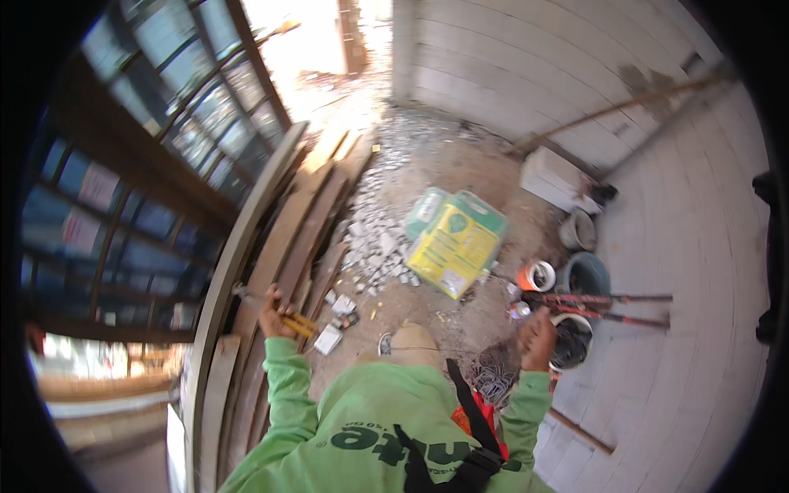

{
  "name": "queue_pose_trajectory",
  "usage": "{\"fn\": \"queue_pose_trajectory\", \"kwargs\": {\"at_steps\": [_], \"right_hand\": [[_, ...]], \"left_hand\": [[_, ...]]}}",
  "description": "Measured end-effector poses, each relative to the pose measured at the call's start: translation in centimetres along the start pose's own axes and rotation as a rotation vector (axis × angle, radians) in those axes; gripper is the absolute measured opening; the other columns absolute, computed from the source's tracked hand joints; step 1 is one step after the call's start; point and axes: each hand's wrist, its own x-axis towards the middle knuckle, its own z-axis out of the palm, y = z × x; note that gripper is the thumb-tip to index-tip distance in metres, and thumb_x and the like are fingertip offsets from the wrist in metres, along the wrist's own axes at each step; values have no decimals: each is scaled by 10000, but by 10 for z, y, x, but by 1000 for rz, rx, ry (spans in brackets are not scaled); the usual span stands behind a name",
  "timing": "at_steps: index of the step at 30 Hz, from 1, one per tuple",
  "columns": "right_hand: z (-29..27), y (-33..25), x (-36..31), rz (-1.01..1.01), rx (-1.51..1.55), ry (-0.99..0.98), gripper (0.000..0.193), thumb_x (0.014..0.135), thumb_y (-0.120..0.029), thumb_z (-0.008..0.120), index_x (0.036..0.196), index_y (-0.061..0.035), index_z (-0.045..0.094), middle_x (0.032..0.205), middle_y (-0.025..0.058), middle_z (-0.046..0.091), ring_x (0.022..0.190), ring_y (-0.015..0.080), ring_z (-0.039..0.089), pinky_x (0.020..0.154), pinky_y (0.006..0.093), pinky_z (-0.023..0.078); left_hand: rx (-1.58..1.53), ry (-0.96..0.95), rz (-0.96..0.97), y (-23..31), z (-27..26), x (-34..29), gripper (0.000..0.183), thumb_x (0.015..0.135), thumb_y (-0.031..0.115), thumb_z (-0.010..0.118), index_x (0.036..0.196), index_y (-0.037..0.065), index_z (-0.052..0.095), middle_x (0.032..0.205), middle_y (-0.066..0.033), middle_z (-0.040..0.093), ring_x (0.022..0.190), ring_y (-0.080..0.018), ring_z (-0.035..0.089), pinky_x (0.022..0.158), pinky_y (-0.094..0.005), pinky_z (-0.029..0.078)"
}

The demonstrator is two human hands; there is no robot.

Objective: The person walks through a construction site, then uses a hammer and nails to attach wooden planks to a wall. They also use pliers to cut wire and secure the planks. Another worker is visible in the background.

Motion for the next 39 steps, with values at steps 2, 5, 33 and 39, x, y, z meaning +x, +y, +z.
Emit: {"fn": "queue_pose_trajectory", "kwargs": {"at_steps": [2, 5, 33, 39], "right_hand": [[46, -22, 29, -91, -169, -73, 404, 986, -425, 529, 674, -196, 414, 551, -77, 346, 423, 42, 319, 373, 230, 221], [110, -52, 81, -157, -271, -289, 441, 1022, -367, 498, 653, -135, 430, 557, -66, 356, 460, 35, 295, 422, 231, 220], [610, -240, 602, -1289, -946, 241, 880, 894, -423, 676, 1486, 23, 201, 1511, 280, 178, 1423, 415, 170, 1146, 552, 147], [679, -229, 659, -471, -654, -810, 449, 842, -186, 761, 1175, -20, 511, 943, 101, 657, 874, 185, 656, 752, 309, 527]], "left_hand": [[94, 26, -34, -9, 21, 43, 164, 976, 234, 586, 1091, 118, 566, 760, 56, 539, 464, -34, 386, 418, -207, 368], [159, 68, -29, -23, 49, 108, 146, 991, 251, 568, 1071, 129, 567, 739, 60, 524, 456, -34, 372, 409, -207, 353], [376, -546, -7, -28, 632, 522, 162, 939, 172, 632, 980, 15, 626, 659, 20, 482, 531, -43, 382, 463, -202, 280], [445, -479, -35, -65, 719, 608, 149, 959, 184, 609, 986, 38, 597, 728, -29, 610, 501, -86, 519, 455, -205, 409]]}}
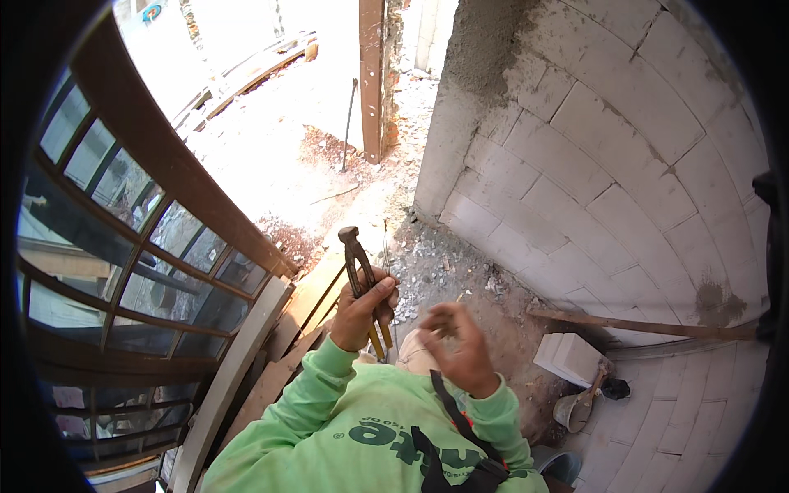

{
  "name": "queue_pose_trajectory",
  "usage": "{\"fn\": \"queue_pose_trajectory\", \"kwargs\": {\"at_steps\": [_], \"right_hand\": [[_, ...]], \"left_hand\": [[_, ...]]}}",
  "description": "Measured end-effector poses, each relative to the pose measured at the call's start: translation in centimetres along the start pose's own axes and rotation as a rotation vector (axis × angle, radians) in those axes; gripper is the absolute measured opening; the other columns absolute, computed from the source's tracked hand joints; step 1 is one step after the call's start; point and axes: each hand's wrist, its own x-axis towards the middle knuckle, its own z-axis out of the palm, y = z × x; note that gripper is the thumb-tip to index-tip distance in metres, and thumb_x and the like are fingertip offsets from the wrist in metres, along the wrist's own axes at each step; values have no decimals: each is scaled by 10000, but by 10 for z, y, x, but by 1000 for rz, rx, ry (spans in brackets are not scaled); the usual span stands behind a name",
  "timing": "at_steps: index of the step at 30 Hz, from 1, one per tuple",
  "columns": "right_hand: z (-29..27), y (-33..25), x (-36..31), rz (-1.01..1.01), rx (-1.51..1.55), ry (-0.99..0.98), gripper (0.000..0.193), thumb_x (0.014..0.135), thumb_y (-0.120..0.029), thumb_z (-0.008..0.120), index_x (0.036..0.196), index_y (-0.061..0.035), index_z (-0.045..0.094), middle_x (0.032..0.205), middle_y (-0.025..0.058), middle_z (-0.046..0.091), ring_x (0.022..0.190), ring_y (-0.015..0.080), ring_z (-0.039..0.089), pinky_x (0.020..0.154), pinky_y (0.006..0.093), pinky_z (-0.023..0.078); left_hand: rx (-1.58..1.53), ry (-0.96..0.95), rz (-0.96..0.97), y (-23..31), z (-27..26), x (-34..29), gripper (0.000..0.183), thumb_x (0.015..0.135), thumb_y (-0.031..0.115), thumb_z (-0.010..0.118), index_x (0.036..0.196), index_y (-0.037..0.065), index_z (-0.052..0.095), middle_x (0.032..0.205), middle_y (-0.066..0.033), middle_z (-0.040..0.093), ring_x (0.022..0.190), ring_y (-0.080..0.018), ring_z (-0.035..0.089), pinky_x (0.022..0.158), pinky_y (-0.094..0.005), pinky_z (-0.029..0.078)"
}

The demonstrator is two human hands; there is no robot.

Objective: The person walks through a construction site, then uses a hammer and nails to attach wooden planks to a wall. They also use pliers to cut wire and secure the planks. Another worker is visible in the background.

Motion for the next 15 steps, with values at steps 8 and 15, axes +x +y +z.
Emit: {"fn": "queue_pose_trajectory", "kwargs": {"at_steps": [8, 15], "right_hand": [[-38, 80, 142, -119, -226, -164, 951, 704, -186, 811, 1404, 43, 208, 1256, 230, 458, 1059, 359, 593, 901, 439, 498], [-99, 95, 262, -411, -553, -237, 938, 705, -37, 717, 1462, 27, 167, 1321, 270, 375, 1230, 444, 446, 951, 451, 471]], "left_hand": [[-70, 105, 18, -56, 52, 136, 231, 966, 153, 611, 1095, -25, 539, 904, -131, 669, 753, -212, 699, 726, -350, 611], [-22, 446, 135, -77, 86, 256, 164, 972, 165, 600, 1024, 10, 596, 880, -64, 670, 766, -136, 656, 680, -282, 547]]}}
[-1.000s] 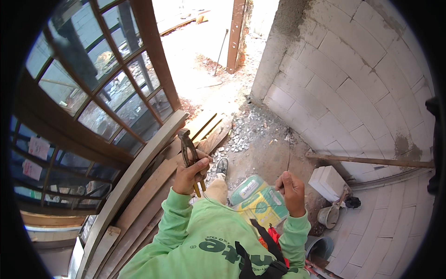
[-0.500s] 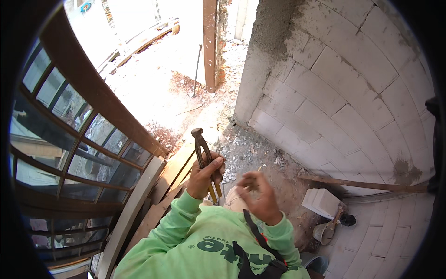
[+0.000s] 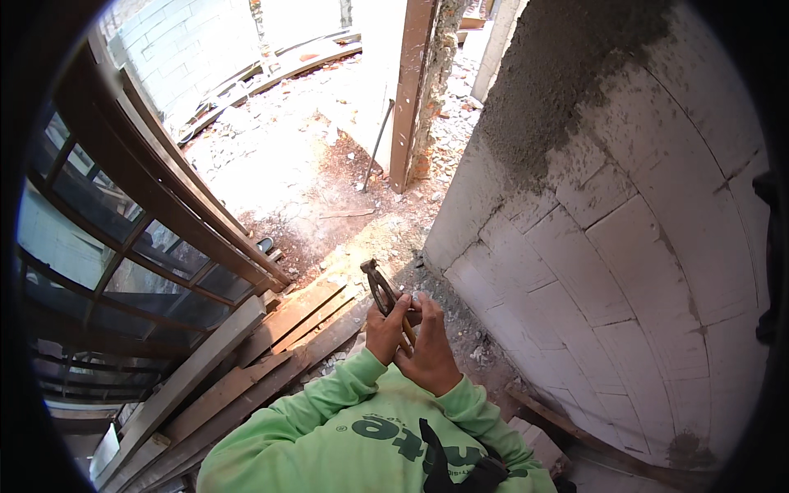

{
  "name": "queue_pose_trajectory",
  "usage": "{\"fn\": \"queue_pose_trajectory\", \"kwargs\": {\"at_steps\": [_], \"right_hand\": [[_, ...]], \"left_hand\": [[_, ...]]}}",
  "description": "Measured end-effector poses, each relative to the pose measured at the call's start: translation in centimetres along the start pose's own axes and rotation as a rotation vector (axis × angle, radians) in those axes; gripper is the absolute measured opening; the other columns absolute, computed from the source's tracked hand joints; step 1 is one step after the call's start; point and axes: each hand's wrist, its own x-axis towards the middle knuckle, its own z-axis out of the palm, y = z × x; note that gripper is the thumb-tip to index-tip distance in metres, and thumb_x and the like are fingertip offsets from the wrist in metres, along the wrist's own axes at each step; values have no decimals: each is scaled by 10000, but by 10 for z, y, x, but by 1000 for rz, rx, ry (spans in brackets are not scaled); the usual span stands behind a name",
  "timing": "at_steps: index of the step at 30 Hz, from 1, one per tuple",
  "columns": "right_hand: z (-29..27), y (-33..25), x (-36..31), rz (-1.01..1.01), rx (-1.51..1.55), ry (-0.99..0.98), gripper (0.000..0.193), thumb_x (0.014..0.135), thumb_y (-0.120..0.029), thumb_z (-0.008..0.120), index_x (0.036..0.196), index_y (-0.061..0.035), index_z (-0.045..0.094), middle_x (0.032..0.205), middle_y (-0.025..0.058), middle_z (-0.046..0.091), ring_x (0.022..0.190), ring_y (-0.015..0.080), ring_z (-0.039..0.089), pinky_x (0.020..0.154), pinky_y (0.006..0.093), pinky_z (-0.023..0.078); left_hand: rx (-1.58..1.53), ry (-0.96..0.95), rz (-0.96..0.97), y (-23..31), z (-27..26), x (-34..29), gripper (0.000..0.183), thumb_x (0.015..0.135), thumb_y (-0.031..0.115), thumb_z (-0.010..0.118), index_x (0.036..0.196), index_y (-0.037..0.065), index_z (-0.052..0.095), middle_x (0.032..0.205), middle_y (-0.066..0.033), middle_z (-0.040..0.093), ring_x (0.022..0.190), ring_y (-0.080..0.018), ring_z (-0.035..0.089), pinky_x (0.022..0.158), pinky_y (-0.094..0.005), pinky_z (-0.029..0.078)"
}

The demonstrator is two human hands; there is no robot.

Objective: The person walks through a construction site, then uses a hammer and nails to attach wooden planks to a wall. They also use pliers to cut wire and secure the planks. Another worker is visible in the background.

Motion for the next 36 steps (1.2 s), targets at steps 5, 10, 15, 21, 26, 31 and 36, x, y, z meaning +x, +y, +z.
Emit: {"fn": "queue_pose_trajectory", "kwargs": {"at_steps": [5, 10, 15, 21, 26, 31, 36], "right_hand": [[-6, 43, 40, 23, 88, -131, 814, 709, 84, 561, 1456, 6, 246, 1276, 252, 433, 1143, 457, 510, 904, 479, 491], [-1, 87, 96, -13, 273, -303, 684, 750, 77, 448, 1424, 1, 361, 1189, 242, 546, 1023, 380, 620, 791, 460, 558], [-1, 125, 171, 635, 781, -622, 621, 788, 9, 420, 1408, -12, 392, 1242, 187, 574, 965, 211, 645, 660, 341, 604], [40, 177, 298, 709, 1045, -566, 644, 754, 77, 443, 1389, -25, 414, 1205, 139, 584, 953, 182, 592, 870, 310, 499], [65, 192, 451, 385, 1036, -485, 875, 729, 79, 520, 1546, -62, 241, 1123, 108, 564, 905, 149, 562, 814, 287, 493], [100, 179, 605, 273, 972, -523, 483, 945, -195, 587, 1354, 40, 486, 803, -12, 511, 725, 93, 491, 687, 249, 422], [137, 169, 745, 39, 614, -750, 389, 999, -227, 521, 1313, 3, 538, 721, 54, 573, 685, 160, 555, 660, 300, 447]], "left_hand": [[91, 85, 58, -4, 21, 39, 165, 980, 192, 590, 1014, 35, 631, 766, -6, 636, 677, -80, 582, 592, -246, 465], [557, -19, 10, 13, 6, 94, 330, 1001, 312, 547, 1054, -12, 585, 853, -58, 639, 755, -123, 618, 613, -283, 513], [145, -229, -125, 18, -10, 158, 443, 1002, 326, 480, 1225, -55, 518, 1035, -134, 620, 842, -196, 663, 727, -300, 558], [444, -56, 13, 36, -56, 296, 283, 1003, 170, 443, 1145, -29, 586, 731, -33, 586, 671, -98, 545, 577, -260, 439], [337, 197, 141, 124, -109, 437, 254, 972, 187, 473, 961, -13, 630, 670, 8, 514, 607, -80, 449, 564, -245, 373], [464, 367, 316, 255, -165, 509, 308, 988, 259, 541, 881, -12, 639, 650, -8, 521, 588, -101, 472, 564, -272, 396], [829, 398, 509, 356, -203, 539, 347, 977, 280, 595, 819, -22, 662, 667, -79, 605, 602, -121, 520, 571, -286, 416]]}}
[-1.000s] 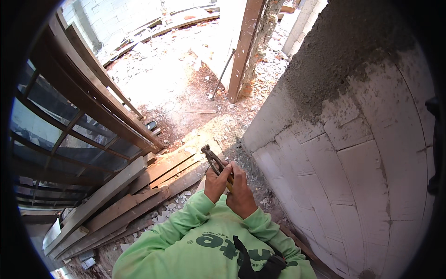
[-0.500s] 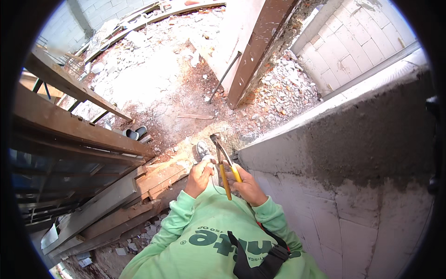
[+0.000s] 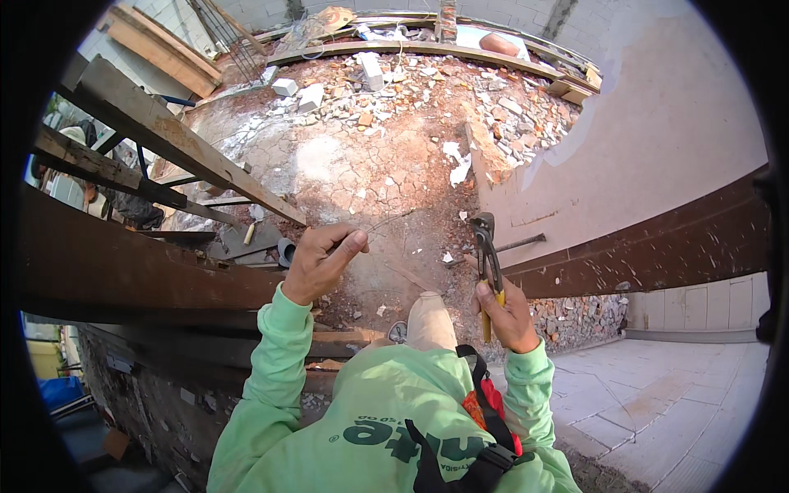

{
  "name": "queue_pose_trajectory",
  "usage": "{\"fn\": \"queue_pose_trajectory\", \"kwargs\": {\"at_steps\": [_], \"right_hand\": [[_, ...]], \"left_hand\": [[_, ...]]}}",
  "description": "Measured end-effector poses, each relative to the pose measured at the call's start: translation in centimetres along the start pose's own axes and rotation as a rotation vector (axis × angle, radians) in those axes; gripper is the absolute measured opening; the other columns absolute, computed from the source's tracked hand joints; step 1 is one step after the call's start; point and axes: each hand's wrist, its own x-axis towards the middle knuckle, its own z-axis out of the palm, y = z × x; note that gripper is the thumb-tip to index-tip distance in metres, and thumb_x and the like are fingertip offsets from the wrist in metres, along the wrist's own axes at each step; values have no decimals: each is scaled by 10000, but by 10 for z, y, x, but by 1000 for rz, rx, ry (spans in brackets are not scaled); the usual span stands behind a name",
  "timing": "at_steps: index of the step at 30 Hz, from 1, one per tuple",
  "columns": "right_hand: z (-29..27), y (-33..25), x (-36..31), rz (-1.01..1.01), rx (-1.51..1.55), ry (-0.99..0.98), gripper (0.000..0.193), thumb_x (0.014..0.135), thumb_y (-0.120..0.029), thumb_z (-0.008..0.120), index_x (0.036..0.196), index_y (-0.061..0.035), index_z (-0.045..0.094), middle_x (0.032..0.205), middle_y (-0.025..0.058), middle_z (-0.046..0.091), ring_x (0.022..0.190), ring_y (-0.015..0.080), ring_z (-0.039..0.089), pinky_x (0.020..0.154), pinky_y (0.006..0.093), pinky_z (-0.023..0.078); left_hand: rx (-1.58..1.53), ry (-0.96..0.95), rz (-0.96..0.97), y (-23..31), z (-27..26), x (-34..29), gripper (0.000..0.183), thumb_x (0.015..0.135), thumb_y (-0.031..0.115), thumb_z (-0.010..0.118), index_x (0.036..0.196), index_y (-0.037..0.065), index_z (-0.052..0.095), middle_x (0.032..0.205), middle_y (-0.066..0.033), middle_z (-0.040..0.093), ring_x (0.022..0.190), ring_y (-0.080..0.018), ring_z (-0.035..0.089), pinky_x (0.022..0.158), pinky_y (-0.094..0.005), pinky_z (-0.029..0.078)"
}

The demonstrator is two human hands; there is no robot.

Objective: The person walks through a construction site, then uses a hammer and nails to attach wooden planks to a wall. They also use pliers to cut wire and secure the planks. Another worker is visible in the background.

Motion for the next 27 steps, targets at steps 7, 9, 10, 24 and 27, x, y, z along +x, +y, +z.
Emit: {"fn": "queue_pose_trajectory", "kwargs": {"at_steps": [7, 9, 10, 24, 27], "right_hand": [[-45, -27, 189, -376, -539, -225, 556, 916, -89, 604, 1447, -144, 450, 990, 126, 609, 860, 247, 618, 783, 340, 489], [-60, -41, 244, -447, -685, -277, 627, 877, -54, 620, 1461, -194, 439, 1089, 122, 590, 919, 291, 615, 821, 343, 492], [-63, -45, 270, -482, -698, -283, 711, 818, -7, 632, 1462, -240, 441, 1170, 143, 534, 1022, 351, 571, 880, 378, 486], [-93, -95, 541, -796, -965, -483, 681, 740, 79, 601, 1376, -148, 512, 997, 124, 594, 973, 355, 576, 803, 439, 464], [-76, -82, 592, -780, -727, -459, 582, 732, 53, 638, 1286, -90, 525, 1025, 164, 606, 951, 371, 588, 802, 450, 469]], "left_hand": [[76, -71, -89, -10, -49, 110, 352, 968, 271, 609, 788, -29, 645, 610, -64, 559, 560, -114, 484, 525, -296, 390], [74, -50, -121, -12, -54, 146, 367, 968, 282, 608, 775, -28, 639, 598, -54, 537, 552, -107, 463, 517, -297, 382], [85, -38, -133, -15, -57, 163, 374, 968, 288, 608, 769, -27, 637, 591, -50, 526, 547, -104, 453, 514, -297, 378], [-48, 120, -348, -71, -106, 338, 381, 974, 319, 598, 791, -12, 643, 575, -9, 456, 568, -85, 394, 514, -299, 338], [-44, 157, -337, -93, -124, 372, 355, 963, 325, 618, 851, -9, 660, 630, -33, 531, 612, -90, 469, 559, -293, 396]]}}
